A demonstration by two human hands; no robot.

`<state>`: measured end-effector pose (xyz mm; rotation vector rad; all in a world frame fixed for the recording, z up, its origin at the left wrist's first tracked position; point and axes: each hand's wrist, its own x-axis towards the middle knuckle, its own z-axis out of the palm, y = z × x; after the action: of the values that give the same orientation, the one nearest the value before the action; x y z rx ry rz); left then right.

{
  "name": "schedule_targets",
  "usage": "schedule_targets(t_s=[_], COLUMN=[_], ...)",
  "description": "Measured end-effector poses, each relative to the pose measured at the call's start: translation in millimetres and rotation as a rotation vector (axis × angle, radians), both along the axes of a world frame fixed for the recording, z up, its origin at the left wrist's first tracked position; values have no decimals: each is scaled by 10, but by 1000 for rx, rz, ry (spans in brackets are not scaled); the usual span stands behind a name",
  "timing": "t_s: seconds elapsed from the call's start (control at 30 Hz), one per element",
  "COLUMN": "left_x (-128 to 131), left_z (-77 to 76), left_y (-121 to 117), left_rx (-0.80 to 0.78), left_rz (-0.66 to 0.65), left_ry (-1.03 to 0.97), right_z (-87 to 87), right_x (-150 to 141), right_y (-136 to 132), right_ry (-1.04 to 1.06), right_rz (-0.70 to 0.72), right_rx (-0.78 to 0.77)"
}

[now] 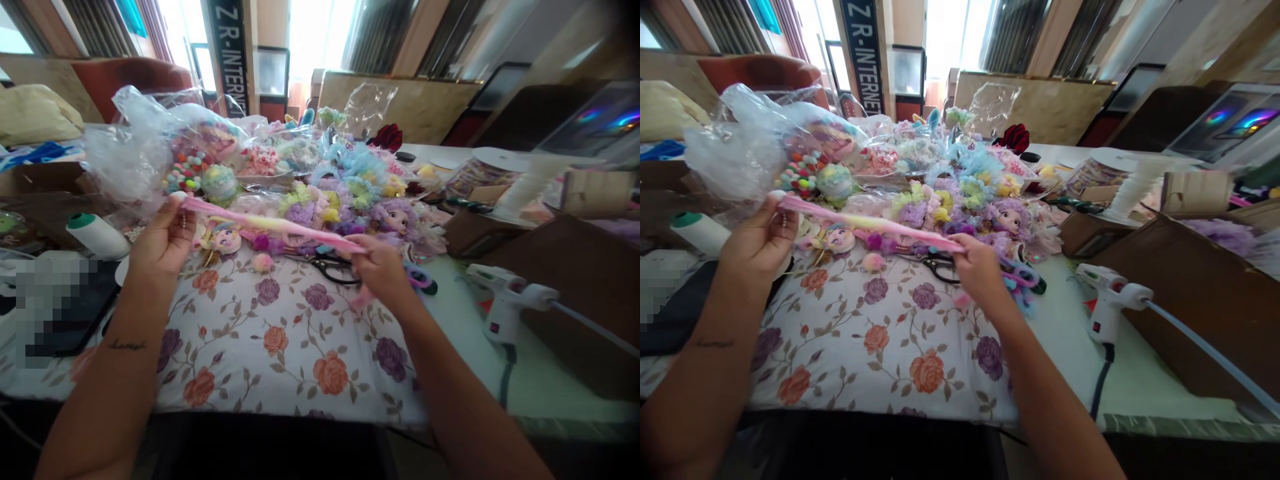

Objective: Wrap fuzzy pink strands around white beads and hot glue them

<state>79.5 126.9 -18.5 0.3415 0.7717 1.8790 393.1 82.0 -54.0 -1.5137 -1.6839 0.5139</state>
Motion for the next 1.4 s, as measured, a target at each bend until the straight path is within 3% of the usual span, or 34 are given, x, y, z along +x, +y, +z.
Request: schedule_targets(t_s=[0.13,0.2,0.27,0.33,0.43,0.53,0.67,0.83,1.03,1.17,1.4], left_x=[2,123,299,487,705,790,773,769,807,801,800], left_z=[-40,-126,-240,-357,-498,-586,-658,-739,-794,-765,-761], left_y=[-6,-49,-125,-224,-369,-446,-450,-456,-496,-501,-494], left_rx=[38,72,92,98,129,120,99,70,45,59,94], left_rz=[8,-73,-232,-416,-613,-646,-603,-591,-590,-541,-577], left_ry=[-13,51,175,293,481,560,604,651,669,665,692], right_z=[137,205,272,325,335,223,-61,-312,-323,-306,-289], right_x=[356,437,445,372,106,-238,-533,-605,-620,-590,-582], right_y=[9,-25,-68,-114,-168,-174,-146,-224,-303,-287,-286], right_ry=[-54,-240,-494,-594,-331,39,454,721,761,711,579], right_rz=[-208,-235,-93,123,317,434,423,395,356,313,314], right_rx=[123,144,90,53,55,-123,-251,-424,-466,-430,-333])
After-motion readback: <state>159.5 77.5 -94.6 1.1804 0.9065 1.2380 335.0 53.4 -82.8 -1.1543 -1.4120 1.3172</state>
